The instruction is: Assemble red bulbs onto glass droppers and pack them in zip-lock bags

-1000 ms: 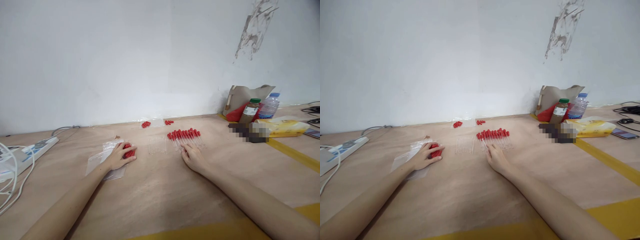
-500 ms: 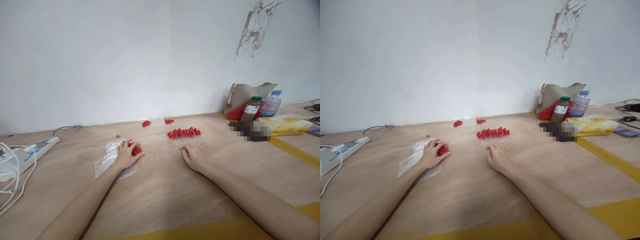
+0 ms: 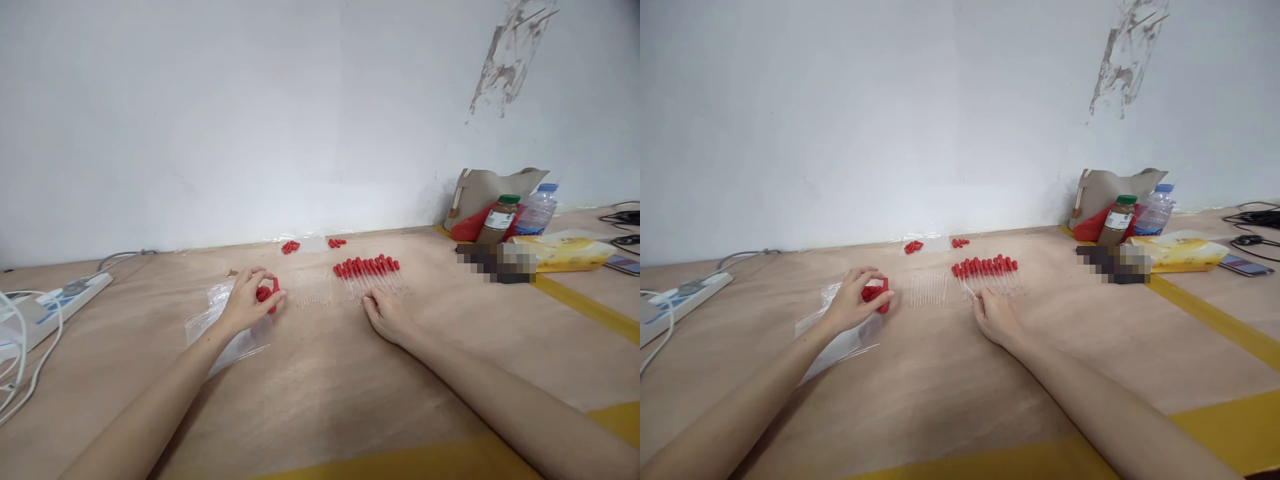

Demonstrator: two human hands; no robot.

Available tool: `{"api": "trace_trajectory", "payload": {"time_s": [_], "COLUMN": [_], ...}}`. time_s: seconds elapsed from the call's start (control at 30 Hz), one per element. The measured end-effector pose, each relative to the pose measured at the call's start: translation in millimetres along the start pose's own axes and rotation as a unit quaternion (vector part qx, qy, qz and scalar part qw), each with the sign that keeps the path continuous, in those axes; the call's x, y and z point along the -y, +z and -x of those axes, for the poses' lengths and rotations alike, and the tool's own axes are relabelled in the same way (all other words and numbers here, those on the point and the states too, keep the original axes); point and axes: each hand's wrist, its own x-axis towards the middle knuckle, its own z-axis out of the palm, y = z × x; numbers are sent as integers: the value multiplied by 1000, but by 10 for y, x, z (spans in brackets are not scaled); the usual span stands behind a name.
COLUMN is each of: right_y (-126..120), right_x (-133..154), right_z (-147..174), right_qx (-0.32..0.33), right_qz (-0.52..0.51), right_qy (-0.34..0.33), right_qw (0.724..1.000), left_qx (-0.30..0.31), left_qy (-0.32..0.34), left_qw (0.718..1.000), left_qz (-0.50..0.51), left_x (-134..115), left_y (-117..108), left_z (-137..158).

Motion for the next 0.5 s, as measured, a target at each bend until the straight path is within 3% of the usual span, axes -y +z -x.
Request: {"api": "trace_trajectory", "payload": {"time_s": [0.17,0.33,0.5], "right_y": [-52,-132,-149], "right_x": [66,275,460], "right_z": [22,72,44], "right_qx": [-23,17,86], "right_qz": [-12,-69,-56], "right_qy": [-26,-121,-157], "right_qw": [999,990,982], "left_qx": [89,180,157], "left_qy": [-51,-61,-43], "left_qw": [962,937,941], "left_qz": [254,295,295], "left_x": [-352,-522,-515], "left_y": [203,468,445], "left_z": [172,455,486]}}
